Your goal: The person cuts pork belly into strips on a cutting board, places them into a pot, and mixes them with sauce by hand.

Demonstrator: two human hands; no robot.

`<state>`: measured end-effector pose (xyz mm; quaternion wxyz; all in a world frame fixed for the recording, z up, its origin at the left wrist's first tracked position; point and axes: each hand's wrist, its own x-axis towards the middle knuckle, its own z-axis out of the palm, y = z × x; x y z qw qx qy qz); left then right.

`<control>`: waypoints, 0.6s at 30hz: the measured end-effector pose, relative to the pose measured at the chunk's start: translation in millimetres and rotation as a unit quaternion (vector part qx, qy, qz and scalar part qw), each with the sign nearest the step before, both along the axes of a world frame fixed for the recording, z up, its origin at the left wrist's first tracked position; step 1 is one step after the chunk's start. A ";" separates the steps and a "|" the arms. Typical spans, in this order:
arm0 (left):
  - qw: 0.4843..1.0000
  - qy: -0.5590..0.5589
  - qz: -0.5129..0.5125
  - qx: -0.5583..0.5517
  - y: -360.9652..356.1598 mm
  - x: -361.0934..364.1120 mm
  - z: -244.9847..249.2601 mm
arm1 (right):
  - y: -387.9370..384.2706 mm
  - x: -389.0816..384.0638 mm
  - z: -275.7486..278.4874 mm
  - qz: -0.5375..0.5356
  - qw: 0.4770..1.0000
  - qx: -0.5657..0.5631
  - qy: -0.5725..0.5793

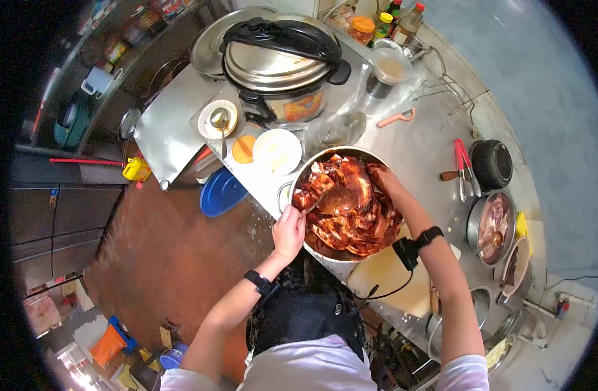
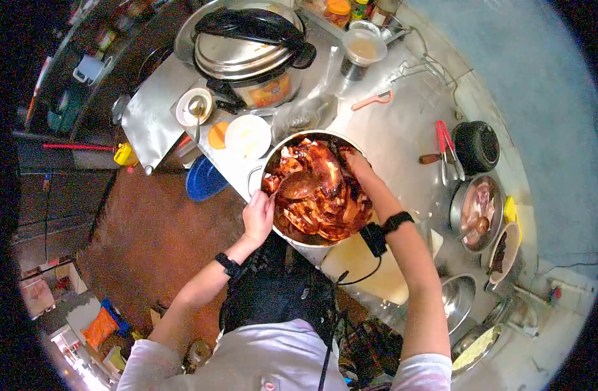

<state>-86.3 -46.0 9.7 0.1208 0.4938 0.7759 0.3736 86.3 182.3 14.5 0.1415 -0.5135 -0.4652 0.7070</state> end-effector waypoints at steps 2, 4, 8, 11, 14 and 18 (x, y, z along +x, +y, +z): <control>1.000 -0.011 0.005 0.001 1.8 0.2 -3.0 | 10.1 -20.5 15.9 0.000 0.995 -0.094 -0.045; 1.000 -0.014 0.014 -0.003 3.1 1.0 -1.4 | 17.4 -35.6 1.2 -0.028 0.957 -0.260 0.124; 0.999 0.008 0.035 -0.011 3.9 4.8 -2.4 | 10.7 -30.1 1.9 -0.034 0.957 -0.253 0.138; 0.999 -0.007 0.039 -0.001 2.8 6.3 -5.0 | -14.0 -24.5 11.4 0.001 0.970 -0.198 0.142; 0.999 -0.003 0.038 0.007 4.9 6.8 -3.8 | -61.0 -36.6 79.3 0.054 0.997 0.027 -0.039; 0.999 0.000 0.051 -0.003 3.5 7.3 -8.3 | -97.4 -17.4 30.9 0.254 0.838 0.468 -0.122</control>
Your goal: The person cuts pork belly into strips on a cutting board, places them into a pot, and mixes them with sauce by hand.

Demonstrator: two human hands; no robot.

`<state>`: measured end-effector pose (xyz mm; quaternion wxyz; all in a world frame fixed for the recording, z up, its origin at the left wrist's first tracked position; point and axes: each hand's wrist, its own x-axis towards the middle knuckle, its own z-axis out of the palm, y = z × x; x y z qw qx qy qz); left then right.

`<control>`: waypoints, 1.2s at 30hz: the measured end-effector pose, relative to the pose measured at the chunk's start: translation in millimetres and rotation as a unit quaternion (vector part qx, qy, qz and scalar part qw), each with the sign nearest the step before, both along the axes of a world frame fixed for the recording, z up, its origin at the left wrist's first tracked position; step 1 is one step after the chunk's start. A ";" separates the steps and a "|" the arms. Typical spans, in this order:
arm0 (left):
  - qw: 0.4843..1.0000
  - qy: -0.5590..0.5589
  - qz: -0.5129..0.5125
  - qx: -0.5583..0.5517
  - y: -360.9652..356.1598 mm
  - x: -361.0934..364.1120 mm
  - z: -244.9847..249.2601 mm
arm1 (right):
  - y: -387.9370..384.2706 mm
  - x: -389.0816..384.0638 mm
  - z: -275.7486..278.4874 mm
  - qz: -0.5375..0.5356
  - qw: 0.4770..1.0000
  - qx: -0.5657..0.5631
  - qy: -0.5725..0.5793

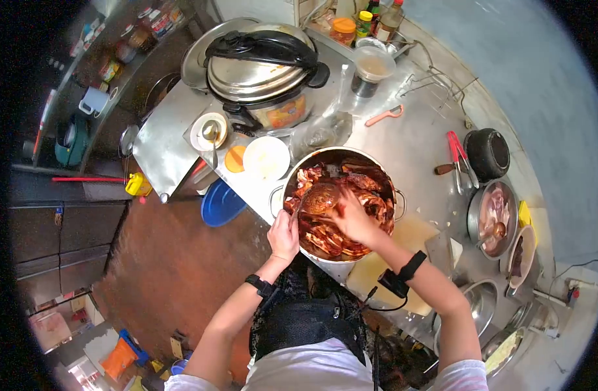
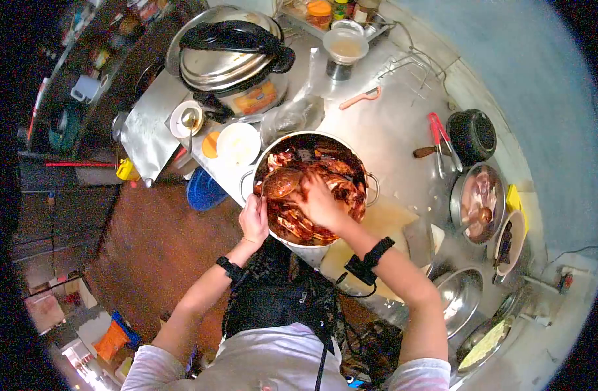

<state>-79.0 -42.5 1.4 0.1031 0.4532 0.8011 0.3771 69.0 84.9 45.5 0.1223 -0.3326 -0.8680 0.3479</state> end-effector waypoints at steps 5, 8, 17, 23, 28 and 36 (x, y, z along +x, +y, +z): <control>1.000 -0.010 0.000 0.013 -0.8 -0.8 -3.0 | -36.1 5.7 18.8 0.095 0.965 0.082 -0.229; 1.000 -0.012 -0.007 -0.012 -1.3 -2.3 -2.3 | -42.2 13.2 12.5 0.121 0.954 0.084 -0.263; 1.000 -0.001 -0.031 -0.004 -2.0 -3.8 1.7 | -38.7 23.0 -6.5 0.192 0.931 0.065 -0.302; 0.999 -0.003 -0.026 0.019 0.2 0.1 4.5 | -29.6 19.6 -2.9 0.184 0.920 0.210 -0.274; 1.000 -0.011 -0.023 -0.001 -0.9 -0.4 1.4 | 20.1 22.4 24.1 0.086 0.996 -0.021 -0.023; 0.999 -0.013 -0.023 -0.034 0.3 -1.0 2.6 | 151.0 -16.8 -81.7 0.042 0.975 -0.215 -0.046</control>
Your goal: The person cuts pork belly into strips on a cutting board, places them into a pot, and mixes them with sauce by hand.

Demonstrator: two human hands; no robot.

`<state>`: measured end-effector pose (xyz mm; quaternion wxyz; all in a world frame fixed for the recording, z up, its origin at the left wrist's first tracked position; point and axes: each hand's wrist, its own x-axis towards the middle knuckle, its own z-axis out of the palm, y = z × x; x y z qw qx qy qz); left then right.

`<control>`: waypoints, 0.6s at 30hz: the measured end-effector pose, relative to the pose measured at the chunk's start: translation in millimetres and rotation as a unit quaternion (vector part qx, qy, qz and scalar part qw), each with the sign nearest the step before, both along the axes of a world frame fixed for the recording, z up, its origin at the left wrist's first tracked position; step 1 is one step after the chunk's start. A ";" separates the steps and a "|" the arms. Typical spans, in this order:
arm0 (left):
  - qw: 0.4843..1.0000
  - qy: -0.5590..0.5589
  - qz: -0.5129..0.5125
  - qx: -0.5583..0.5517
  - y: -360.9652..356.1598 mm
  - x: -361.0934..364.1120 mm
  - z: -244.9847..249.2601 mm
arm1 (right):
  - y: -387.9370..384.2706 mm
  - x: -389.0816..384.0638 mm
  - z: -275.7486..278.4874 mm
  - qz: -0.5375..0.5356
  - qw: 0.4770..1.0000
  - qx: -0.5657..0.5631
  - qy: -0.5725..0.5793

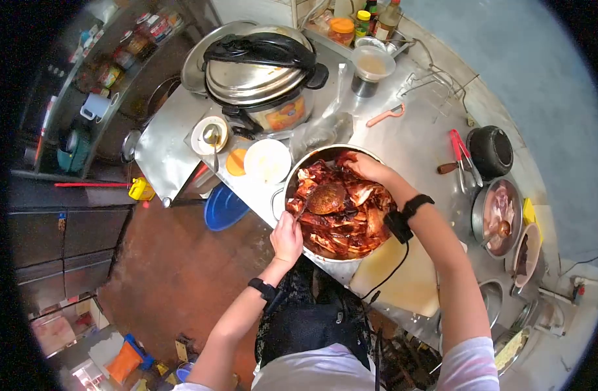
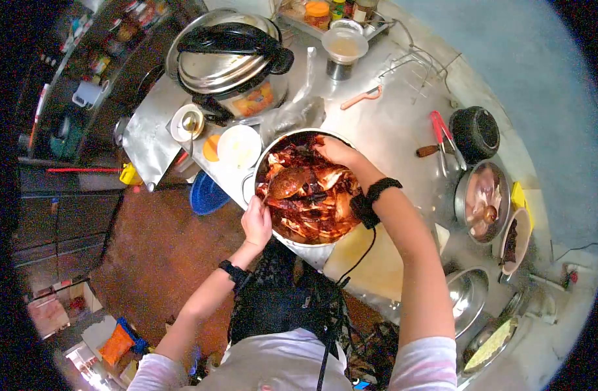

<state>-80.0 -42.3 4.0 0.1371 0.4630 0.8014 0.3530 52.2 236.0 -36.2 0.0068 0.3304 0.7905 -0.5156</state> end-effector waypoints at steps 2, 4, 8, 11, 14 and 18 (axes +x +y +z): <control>1.000 0.018 0.003 -0.005 0.6 0.3 -1.0 | -0.4 -10.8 -5.6 0.057 0.997 -0.052 -0.012; 1.000 0.017 0.001 -0.002 -0.2 1.4 -0.5 | -19.6 -23.4 34.2 -0.086 0.977 -0.186 -0.062; 0.999 0.030 0.001 -0.015 0.0 1.8 0.8 | -24.7 5.9 88.2 -0.132 0.941 -0.312 -0.003; 1.000 0.025 0.002 -0.010 0.8 1.9 -0.8 | -44.4 37.3 113.7 -0.151 0.948 -0.282 -0.003; 1.000 0.030 0.001 -0.004 1.0 2.0 -1.5 | -75.3 73.2 103.3 -0.028 0.994 -0.099 -0.022; 1.000 0.024 0.001 0.009 2.2 1.2 -4.3 | -121.2 96.7 104.8 0.106 0.985 0.123 -0.056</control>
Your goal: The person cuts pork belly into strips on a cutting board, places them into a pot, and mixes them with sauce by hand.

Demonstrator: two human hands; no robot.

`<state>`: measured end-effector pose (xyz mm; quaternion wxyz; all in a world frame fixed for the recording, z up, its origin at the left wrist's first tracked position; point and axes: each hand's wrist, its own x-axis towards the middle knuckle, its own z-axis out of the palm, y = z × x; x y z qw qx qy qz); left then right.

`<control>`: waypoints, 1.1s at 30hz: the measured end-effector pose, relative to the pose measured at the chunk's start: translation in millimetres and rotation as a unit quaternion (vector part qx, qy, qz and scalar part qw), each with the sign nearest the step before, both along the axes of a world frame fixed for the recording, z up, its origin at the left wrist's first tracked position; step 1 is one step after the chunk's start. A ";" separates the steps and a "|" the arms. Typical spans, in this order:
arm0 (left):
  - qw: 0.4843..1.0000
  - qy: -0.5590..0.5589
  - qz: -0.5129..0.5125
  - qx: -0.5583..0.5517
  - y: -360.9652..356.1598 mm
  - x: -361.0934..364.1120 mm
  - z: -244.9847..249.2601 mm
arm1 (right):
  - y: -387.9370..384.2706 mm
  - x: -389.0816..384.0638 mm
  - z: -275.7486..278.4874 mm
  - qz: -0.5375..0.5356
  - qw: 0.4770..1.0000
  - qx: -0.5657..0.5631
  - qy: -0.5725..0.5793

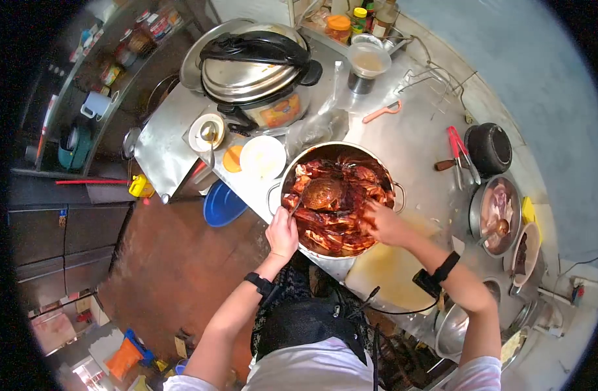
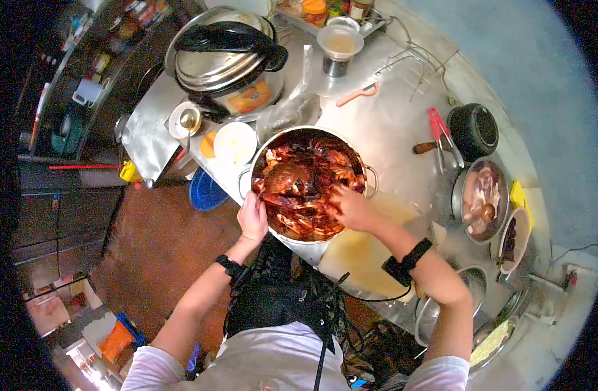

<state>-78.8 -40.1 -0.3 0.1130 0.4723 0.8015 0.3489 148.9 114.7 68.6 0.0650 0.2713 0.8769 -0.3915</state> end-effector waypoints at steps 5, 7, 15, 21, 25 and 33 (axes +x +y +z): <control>1.000 0.015 -0.005 0.001 -0.9 -0.1 0.3 | -17.6 5.2 -24.5 0.082 0.977 0.194 0.016; 1.000 0.019 -0.004 0.003 0.8 -1.2 3.1 | -19.8 3.2 -12.8 0.083 0.972 0.221 0.010; 1.000 0.010 -0.013 0.015 -0.3 -2.3 -1.0 | -46.1 15.9 17.9 0.073 0.980 0.177 -0.057; 1.000 0.013 -0.010 0.003 0.2 -0.5 6.1 | -39.0 2.1 -12.2 0.122 0.969 0.204 -0.070; 1.000 0.020 -0.012 0.009 -0.8 -0.5 2.2 | -37.3 -5.5 -29.5 0.194 0.946 0.230 -0.122; 0.999 0.031 -0.017 0.004 -0.6 0.6 7.0 | -34.9 -16.5 -34.1 0.186 0.951 0.202 -0.145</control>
